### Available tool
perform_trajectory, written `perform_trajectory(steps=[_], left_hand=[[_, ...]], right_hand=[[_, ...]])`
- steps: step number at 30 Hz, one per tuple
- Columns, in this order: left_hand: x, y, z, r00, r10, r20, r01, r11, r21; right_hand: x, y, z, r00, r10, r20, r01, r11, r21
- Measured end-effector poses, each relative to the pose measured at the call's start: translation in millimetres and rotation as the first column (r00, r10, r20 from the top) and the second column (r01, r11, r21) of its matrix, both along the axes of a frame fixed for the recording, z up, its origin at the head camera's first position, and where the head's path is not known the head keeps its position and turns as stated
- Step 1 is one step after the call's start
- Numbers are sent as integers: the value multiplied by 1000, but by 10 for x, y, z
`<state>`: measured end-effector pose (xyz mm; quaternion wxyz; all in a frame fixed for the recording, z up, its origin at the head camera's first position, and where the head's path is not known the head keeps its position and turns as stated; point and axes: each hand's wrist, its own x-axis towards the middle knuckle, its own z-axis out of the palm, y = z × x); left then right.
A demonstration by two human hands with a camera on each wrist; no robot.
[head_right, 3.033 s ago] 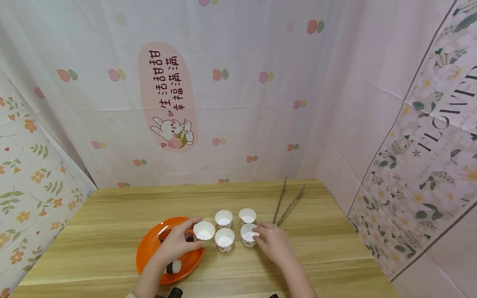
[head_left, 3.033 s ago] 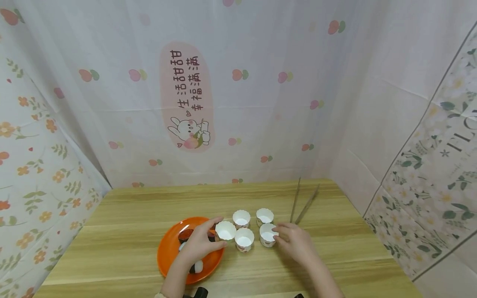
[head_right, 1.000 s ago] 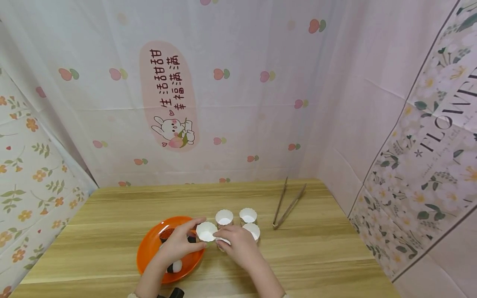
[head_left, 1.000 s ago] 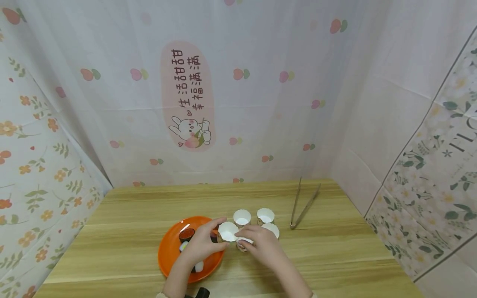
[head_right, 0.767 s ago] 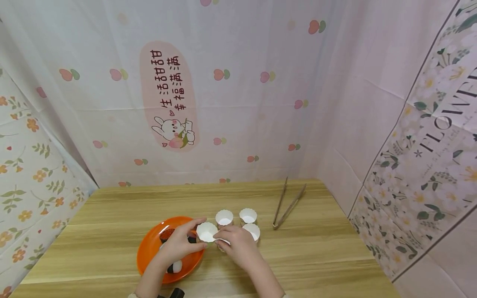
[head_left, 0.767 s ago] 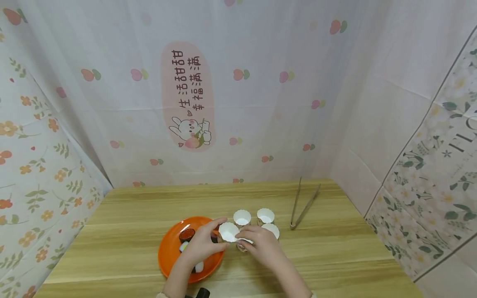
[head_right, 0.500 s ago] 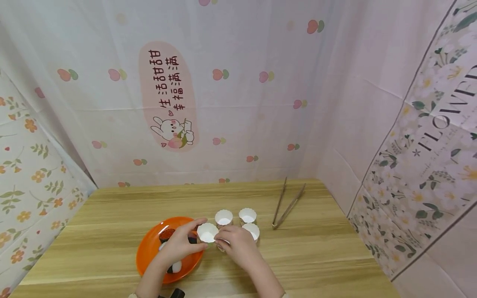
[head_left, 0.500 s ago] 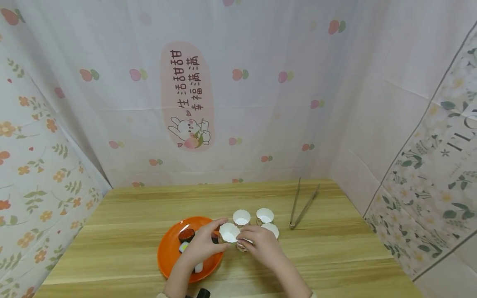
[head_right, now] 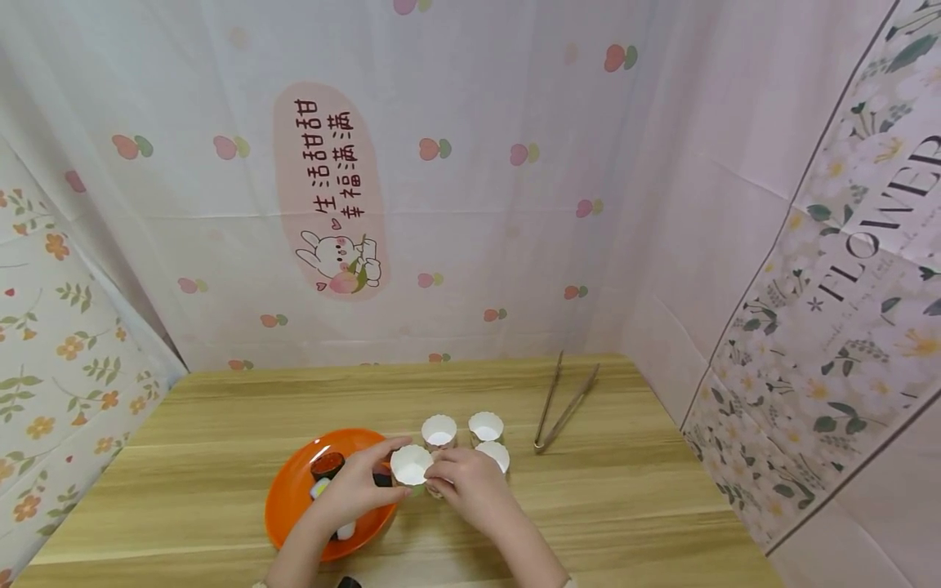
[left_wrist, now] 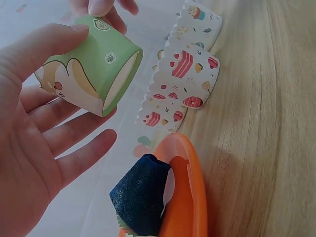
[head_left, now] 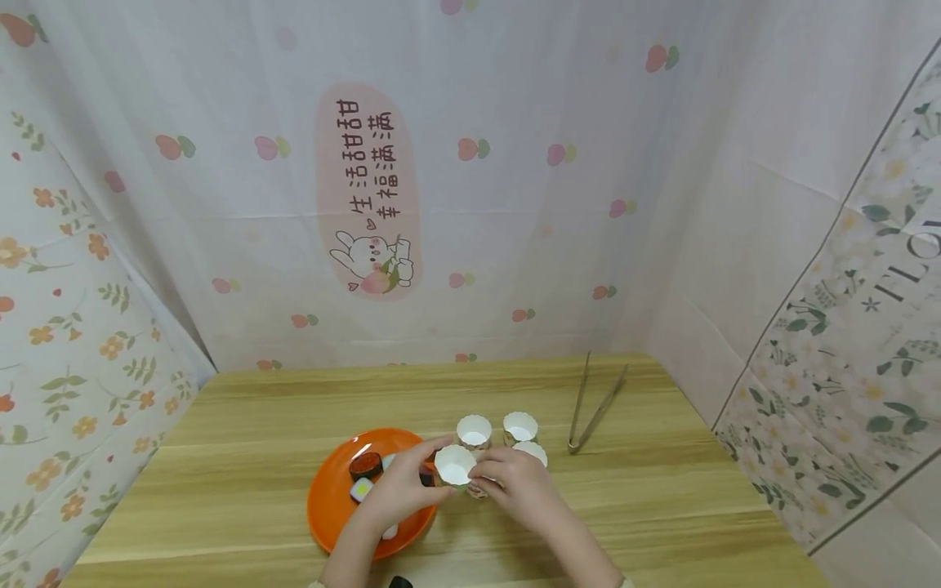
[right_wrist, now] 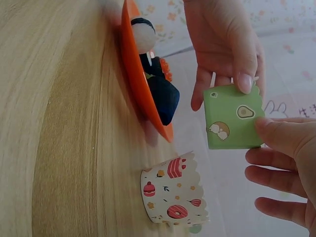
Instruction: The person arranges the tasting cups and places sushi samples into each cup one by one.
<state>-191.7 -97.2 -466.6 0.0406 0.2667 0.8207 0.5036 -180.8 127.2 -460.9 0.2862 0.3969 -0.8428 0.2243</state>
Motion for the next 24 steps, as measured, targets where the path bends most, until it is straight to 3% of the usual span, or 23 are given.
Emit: perform_trajectory(steps=[13, 24], left_hand=[[60, -52, 78, 1000, 7, -12, -7, 999, -44], [77, -235, 152, 990, 116, -84, -122, 991, -60]], right_hand=[[35, 55, 42, 996, 35, -77, -34, 999, 10], [93, 158, 45, 992, 49, -120, -47, 999, 21]])
